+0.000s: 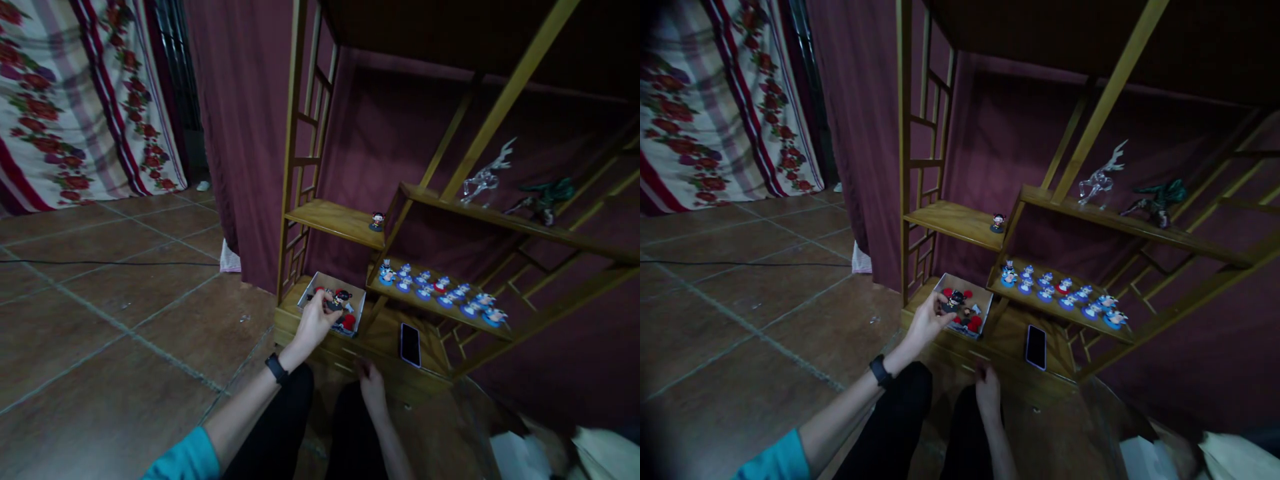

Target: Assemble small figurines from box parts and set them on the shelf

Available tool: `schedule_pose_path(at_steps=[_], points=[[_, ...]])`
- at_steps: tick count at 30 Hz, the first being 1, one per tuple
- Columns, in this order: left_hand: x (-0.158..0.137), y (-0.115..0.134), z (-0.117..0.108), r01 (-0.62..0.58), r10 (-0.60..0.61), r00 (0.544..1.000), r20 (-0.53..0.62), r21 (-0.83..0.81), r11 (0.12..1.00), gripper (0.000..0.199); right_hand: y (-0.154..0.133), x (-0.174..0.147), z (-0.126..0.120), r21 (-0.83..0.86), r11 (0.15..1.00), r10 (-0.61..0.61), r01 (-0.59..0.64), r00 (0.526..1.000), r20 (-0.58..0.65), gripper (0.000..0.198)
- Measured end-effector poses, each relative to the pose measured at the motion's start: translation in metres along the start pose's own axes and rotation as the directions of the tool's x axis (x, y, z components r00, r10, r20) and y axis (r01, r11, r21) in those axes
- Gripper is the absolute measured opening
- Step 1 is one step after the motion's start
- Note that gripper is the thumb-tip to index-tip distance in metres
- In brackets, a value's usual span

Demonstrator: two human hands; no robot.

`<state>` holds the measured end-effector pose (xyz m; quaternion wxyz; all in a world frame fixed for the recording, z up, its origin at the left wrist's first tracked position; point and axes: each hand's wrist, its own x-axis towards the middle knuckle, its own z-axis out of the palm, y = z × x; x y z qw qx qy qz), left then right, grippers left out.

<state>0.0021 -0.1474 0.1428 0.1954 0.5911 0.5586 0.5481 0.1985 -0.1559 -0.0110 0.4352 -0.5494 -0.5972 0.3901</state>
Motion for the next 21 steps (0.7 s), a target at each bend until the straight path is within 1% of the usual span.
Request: schedule_pose_path(at_steps=[1, 2, 3, 4, 6, 9, 11, 16, 19, 21], points=[[-0.004, -0.001, 0.003, 0.018, -0.018, 1.000, 0.016, -0.015, 1.000, 0.024, -0.010, 0.002, 0.002, 0.158, 0.987, 0.024, -0.023, 1.000, -0.002, 0.029], [-0.009, -0.003, 0.006, 0.031, -0.030, 0.999, 0.030, -0.018, 0.999, 0.024, -0.021, 0.003, 0.005, 0.306, 0.951, 0.049, -0.049, 0.999, 0.008, 0.034], [-0.014, -0.003, 0.008, 0.035, -0.035, 0.998, 0.045, -0.006, 0.999, 0.023, -0.034, 0.003, 0.008, 0.427, 0.901, 0.064, -0.076, 0.997, 0.042, 0.039], [-0.019, -0.003, 0.009, 0.028, -0.029, 0.998, 0.064, 0.021, 0.999, 0.023, -0.047, 0.002, 0.011, 0.520, 0.849, 0.062, -0.091, 0.995, 0.073, 0.042], [-0.029, -0.003, 0.011, -0.015, 0.005, 0.994, 0.107, 0.093, 0.996, 0.023, -0.071, -0.001, 0.017, 0.639, 0.760, 0.048, -0.115, 0.991, 0.121, 0.044], [-0.042, -0.002, 0.012, -0.103, 0.069, 0.982, 0.176, 0.198, 0.975, 0.023, -0.093, -0.005, 0.023, 0.712, 0.684, 0.059, -0.160, 0.985, 0.164, 0.040], [-0.048, -0.003, 0.013, -0.144, 0.091, 0.974, 0.207, 0.257, 0.956, 0.021, -0.096, -0.007, 0.026, 0.724, 0.669, 0.067, -0.171, 0.983, 0.170, 0.034], [-0.060, -0.007, 0.016, -0.260, 0.156, 0.945, 0.287, 0.372, 0.891, 0.027, -0.088, -0.009, 0.030, 0.724, 0.670, 0.105, -0.164, 0.986, 0.125, 0.030], [-0.065, -0.011, 0.018, -0.372, 0.235, 0.905, 0.355, 0.393, 0.841, 0.033, -0.081, -0.011, 0.031, 0.721, 0.673, 0.116, -0.168, 0.986, 0.121, 0.028], [-0.068, -0.013, 0.019, -0.433, 0.267, 0.874, 0.406, 0.401, 0.807, 0.037, -0.076, -0.012, 0.032, 0.720, 0.674, 0.121, -0.166, 0.986, 0.114, 0.029]])
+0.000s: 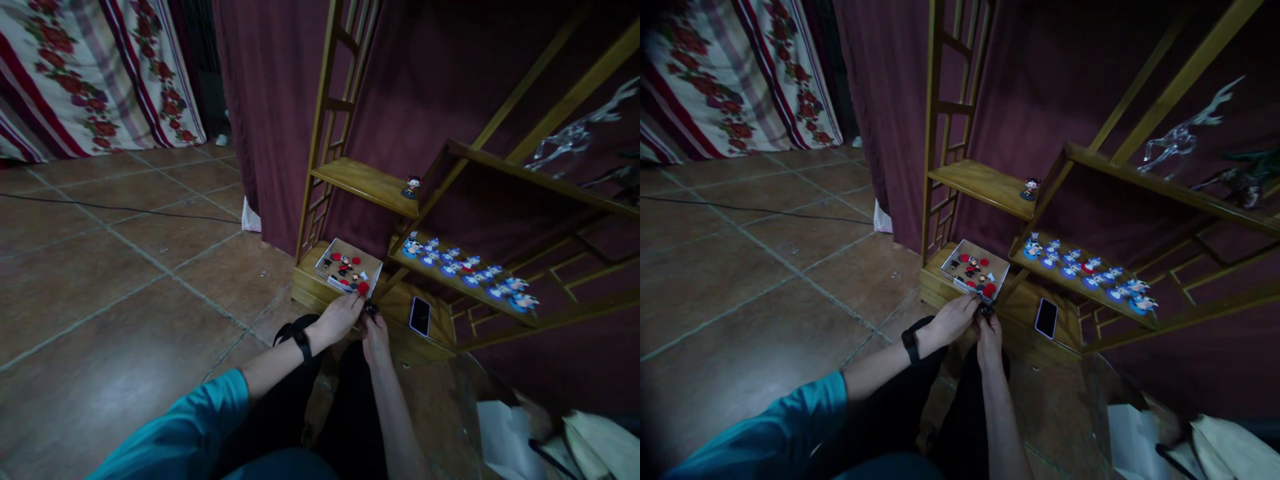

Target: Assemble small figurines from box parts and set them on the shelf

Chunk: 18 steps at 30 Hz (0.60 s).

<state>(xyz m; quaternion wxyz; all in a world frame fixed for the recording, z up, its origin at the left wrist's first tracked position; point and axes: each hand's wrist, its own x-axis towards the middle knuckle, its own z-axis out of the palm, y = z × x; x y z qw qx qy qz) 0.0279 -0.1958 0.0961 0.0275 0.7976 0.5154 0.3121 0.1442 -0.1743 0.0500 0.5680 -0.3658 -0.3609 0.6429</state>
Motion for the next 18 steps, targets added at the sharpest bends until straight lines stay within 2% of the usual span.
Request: schedule_pose_path(at_steps=[6, 18], points=[[-0.007, -0.003, 0.008, -0.066, 0.060, 0.995, 0.074, 0.086, 0.994, 0.044, 0.010, 0.000, -0.009, -0.042, 0.999, -0.015, 0.014, 1.000, -0.012, 0.031], [-0.010, -0.002, 0.014, -0.090, 0.082, 0.988, 0.133, 0.056, 0.994, 0.047, 0.015, -0.004, -0.016, -0.074, 0.997, -0.014, 0.013, 1.000, -0.013, 0.032]])
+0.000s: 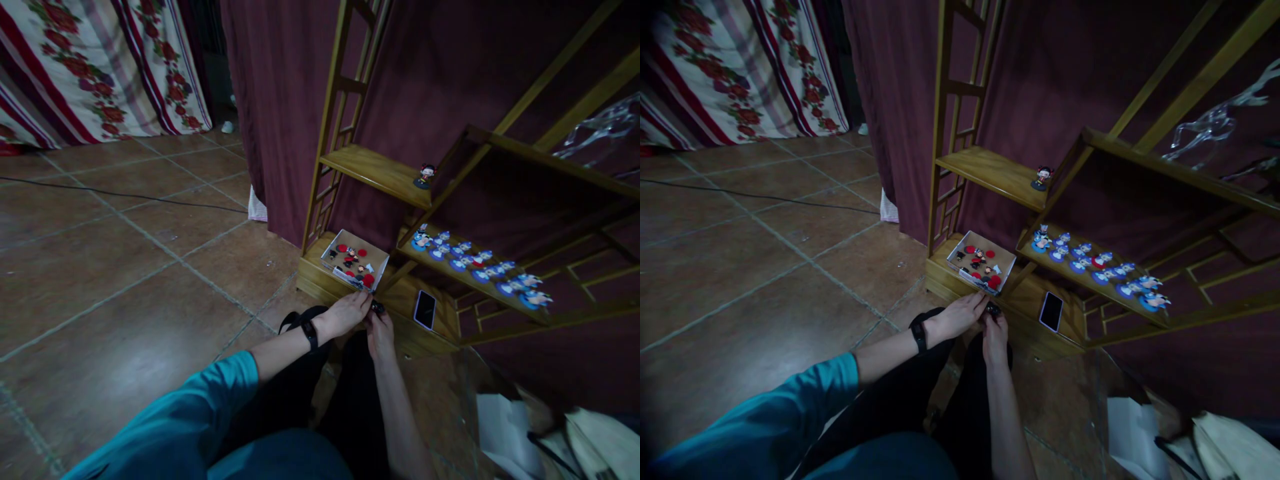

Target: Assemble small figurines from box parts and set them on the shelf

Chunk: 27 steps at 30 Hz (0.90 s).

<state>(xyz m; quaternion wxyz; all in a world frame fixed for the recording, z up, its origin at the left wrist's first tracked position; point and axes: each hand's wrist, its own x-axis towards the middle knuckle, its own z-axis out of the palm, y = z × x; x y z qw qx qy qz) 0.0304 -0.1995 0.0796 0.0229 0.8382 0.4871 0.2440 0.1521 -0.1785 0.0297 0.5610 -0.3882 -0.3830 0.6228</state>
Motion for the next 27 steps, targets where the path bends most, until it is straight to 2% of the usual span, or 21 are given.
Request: schedule_pose_path(at_steps=[3, 7, 10, 14, 17, 19, 22, 24, 27], points=[[0.000, 0.000, 0.000, 0.032, -0.033, 0.999, -0.012, -0.044, 0.998, 0.049, -0.001, -0.001, -0.001, -0.002, 1.000, 0.000, 0.000, 1.000, -0.012, 0.033], [-0.001, 0.000, 0.001, 0.114, -0.127, 0.991, -0.047, -0.219, 0.969, 0.054, -0.005, -0.004, 0.000, 0.026, 1.000, 0.008, -0.008, 1.000, -0.021, 0.032], [0.000, -0.003, 0.004, 0.183, -0.222, 0.973, -0.065, -0.375, 0.909, 0.056, -0.010, -0.006, 0.003, 0.034, 0.999, 0.009, -0.008, 1.000, -0.024, 0.029], [0.007, -0.011, 0.006, 0.236, -0.330, 0.941, -0.069, -0.564, 0.791, 0.048, -0.018, -0.007, 0.008, 0.028, 1.000, 0.007, -0.006, 1.000, -0.016, 0.025], [0.013, -0.016, 0.005, 0.298, -0.429, 0.903, -0.023, -0.688, 0.662, 0.040, -0.023, -0.006, 0.010, 0.031, 1.000, 0.002, -0.002, 1.000, -0.015, 0.024], [0.015, -0.018, 0.004, 0.341, -0.481, 0.875, 0.056, -0.777, 0.529, 0.036, -0.026, -0.006, 0.010, 0.041, 0.999, -0.004, 0.005, 1.000, -0.021, 0.025], [0.018, -0.021, 0.001, 0.363, -0.454, 0.864, 0.218, -0.894, 0.262, 0.033, -0.030, -0.005, 0.010, 0.054, 0.999, 0.001, -0.001, 1.000, -0.004, 0.029], [0.019, -0.022, -0.003, 0.349, -0.418, 0.867, 0.270, -0.929, 0.125, 0.034, -0.034, -0.005, 0.010, 0.055, 0.998, 0.014, -0.015, 1.000, 0.016, 0.032], [0.021, -0.022, -0.009, 0.313, -0.432, 0.863, 0.262, -0.948, 0.051, 0.036, -0.038, -0.006, 0.010, 0.049, 0.998, 0.031, -0.031, 0.999, 0.017, 0.035]])
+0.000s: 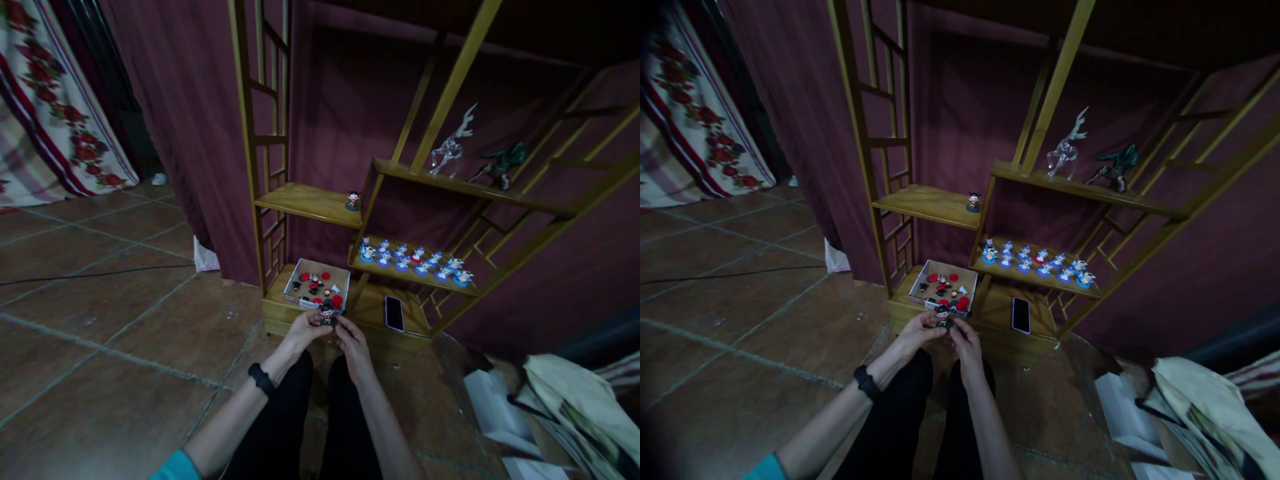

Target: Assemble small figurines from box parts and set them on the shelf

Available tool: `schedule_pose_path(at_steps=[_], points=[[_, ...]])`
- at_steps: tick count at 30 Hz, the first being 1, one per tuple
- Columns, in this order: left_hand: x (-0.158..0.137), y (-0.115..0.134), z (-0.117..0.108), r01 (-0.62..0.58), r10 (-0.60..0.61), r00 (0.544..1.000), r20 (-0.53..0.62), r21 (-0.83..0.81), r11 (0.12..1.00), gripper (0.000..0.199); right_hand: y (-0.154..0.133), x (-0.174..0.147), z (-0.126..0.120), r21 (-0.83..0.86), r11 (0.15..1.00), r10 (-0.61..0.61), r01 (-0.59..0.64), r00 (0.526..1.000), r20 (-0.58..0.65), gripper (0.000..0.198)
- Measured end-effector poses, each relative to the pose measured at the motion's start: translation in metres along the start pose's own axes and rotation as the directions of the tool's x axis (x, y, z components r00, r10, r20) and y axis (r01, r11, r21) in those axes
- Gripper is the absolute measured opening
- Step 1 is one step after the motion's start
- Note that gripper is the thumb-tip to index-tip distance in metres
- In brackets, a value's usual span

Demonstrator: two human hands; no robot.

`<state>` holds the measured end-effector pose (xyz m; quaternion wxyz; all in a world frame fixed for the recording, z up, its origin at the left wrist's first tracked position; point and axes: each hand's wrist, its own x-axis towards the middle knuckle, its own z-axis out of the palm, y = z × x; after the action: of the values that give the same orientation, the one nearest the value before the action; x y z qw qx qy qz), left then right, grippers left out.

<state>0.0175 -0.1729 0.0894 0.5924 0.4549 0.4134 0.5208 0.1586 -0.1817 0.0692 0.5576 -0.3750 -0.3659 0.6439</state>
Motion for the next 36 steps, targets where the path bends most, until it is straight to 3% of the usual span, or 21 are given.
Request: schedule_pose_path(at_steps=[6, 12, 25, 36], points=[[-0.003, 0.009, 0.003, -0.017, 0.013, 0.997, -0.070, -0.059, 0.998, 0.039, -0.003, 0.001, 0.002, 0.016, 1.000, 0.025, -0.025, 1.000, 0.011, 0.040], [-0.004, 0.016, 0.006, -0.030, 0.022, 0.995, -0.101, -0.073, 0.997, 0.036, -0.006, 0.001, 0.009, 0.040, 0.999, -0.033, 0.032, 0.999, 0.014, 0.039], [-0.002, 0.032, 0.003, -0.099, 0.088, 0.992, -0.093, -0.124, 0.987, 0.038, -0.014, 0.003, 0.032, 0.022, 0.997, -0.074, 0.074, 0.997, -0.019, 0.039], [-0.004, 0.053, 0.007, -0.121, 0.097, 0.983, -0.156, -0.152, 0.981, 0.032, -0.040, 0.005, 0.050, 0.036, 0.993, -0.111, 0.110, 0.994, 0.016, 0.037]])
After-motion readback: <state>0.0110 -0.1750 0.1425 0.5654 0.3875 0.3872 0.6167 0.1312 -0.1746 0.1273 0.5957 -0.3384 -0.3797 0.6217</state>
